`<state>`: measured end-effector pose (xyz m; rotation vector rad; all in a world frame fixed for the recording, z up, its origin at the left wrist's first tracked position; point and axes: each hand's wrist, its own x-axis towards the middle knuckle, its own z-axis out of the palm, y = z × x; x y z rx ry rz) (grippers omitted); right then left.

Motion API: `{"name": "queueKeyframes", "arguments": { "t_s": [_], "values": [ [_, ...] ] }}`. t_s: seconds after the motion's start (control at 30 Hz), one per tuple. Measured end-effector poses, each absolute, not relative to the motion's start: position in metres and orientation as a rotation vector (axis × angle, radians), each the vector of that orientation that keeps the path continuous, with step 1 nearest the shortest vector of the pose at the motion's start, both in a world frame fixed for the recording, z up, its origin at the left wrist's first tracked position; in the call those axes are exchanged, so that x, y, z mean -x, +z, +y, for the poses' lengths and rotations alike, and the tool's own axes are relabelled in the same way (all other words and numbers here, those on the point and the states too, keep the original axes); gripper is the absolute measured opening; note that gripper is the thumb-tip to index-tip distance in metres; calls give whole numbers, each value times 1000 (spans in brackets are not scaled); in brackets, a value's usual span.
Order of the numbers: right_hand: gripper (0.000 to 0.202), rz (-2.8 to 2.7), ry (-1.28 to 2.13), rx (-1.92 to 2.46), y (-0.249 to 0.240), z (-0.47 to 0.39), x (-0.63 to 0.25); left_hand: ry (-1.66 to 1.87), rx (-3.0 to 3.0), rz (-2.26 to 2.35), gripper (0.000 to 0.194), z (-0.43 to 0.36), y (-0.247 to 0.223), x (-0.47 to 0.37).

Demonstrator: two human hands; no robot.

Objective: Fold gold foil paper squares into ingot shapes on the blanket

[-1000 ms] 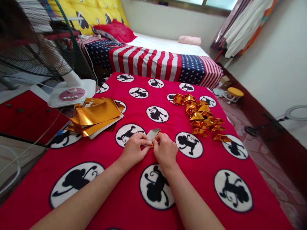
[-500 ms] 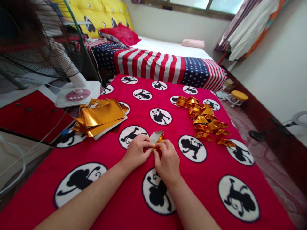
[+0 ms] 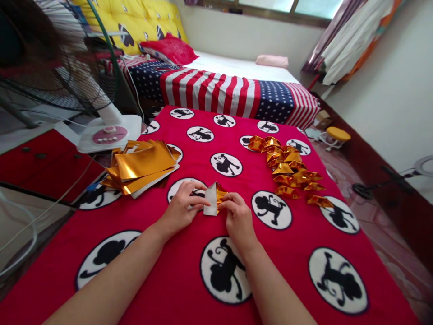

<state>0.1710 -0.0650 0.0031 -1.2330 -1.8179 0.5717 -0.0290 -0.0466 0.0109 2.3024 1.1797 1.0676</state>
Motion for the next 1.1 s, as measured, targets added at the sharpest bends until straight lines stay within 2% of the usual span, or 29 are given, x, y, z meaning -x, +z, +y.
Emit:
{"name": "queueKeyframes", "arguments": {
  "t_s": [0.23, 0.43, 0.73, 0.87, 1.03, 1.1],
  "values": [
    [25, -1751, 639, 1264, 9, -68, -169, 1010, -2427, 1054, 21, -45, 8, 30],
    [18, -1727, 664, 1305, 9, -66, -168, 988, -2450, 1043, 31, -41, 9, 34],
    [22, -1717, 689, 1278, 8, -66, -169, 1044, -2300, 1417, 33, -42, 6, 27],
    [22, -1725, 681, 1287, 8, -66, -168, 1045, -2252, 1429, 28, -39, 6, 27],
    [24, -1739, 608, 1281, 5, -61, -170, 1022, -2301, 1374, 35, -41, 7, 26],
    [24, -1749, 569, 1285, 5, -56, -172, 1058, -2363, 1307, 30, -41, 7, 23]
  ]
}}
